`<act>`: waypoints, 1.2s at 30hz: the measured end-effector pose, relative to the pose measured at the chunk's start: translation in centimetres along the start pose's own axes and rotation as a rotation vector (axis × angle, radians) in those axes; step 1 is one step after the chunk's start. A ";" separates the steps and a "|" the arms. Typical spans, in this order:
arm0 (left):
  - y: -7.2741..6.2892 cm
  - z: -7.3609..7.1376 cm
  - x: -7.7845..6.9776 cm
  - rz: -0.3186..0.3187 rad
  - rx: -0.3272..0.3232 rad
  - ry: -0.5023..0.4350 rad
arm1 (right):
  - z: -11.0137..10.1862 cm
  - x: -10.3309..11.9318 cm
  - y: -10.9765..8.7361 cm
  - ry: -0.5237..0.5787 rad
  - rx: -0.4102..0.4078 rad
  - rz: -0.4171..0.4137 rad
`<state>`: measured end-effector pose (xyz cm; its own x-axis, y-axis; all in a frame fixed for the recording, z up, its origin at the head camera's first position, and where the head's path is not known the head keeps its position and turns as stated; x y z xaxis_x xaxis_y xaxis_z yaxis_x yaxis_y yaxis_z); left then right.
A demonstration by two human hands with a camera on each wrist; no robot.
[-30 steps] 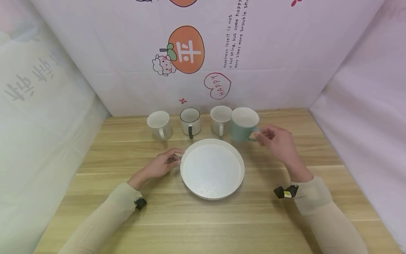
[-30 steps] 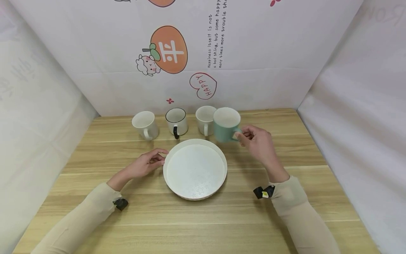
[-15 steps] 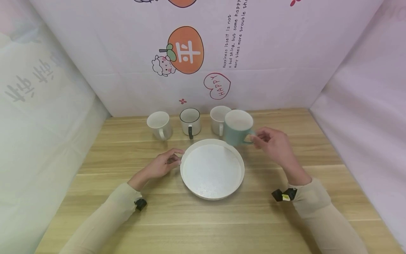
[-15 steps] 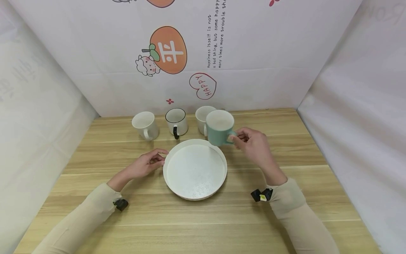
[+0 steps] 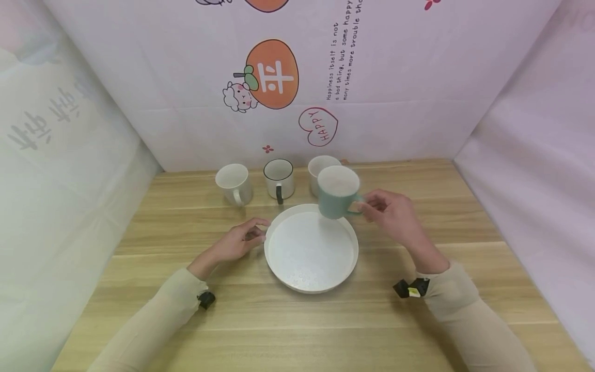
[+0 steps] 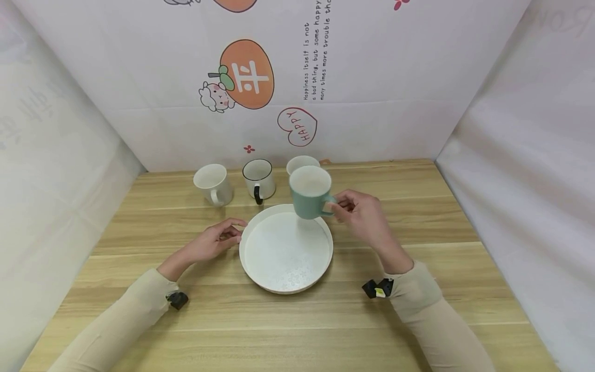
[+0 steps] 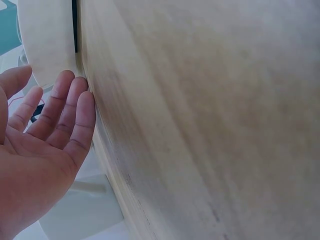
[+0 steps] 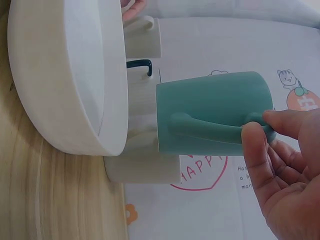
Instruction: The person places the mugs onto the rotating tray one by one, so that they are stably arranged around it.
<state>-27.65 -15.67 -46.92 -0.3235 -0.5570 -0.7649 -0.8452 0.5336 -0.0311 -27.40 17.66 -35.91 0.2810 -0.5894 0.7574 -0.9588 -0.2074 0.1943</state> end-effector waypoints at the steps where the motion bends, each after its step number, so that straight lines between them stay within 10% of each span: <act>1: 0.0 0.0 0.0 0.000 -0.001 -0.001 | 0.1 0.1 0.0 0.004 0.001 0.000; 36: -0.1 0.0 -0.3 -0.005 0.010 -0.006 | 5.9 2.3 0.5 0.079 0.131 -0.017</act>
<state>-27.50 -15.54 -46.74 -0.3165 -0.5557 -0.7687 -0.8426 0.5370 -0.0412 -26.96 11.58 -37.75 0.2875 -0.5226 0.8027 -0.9388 -0.3197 0.1281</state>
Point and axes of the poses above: each hand's wrist, its own y-axis towards the middle knuckle, its own z-axis out of the palm, x = y × z, the point moved 9 cm from there along y, towards the middle knuckle, and after that the axes turned 2 degrees about x, right-handed, at the moved point
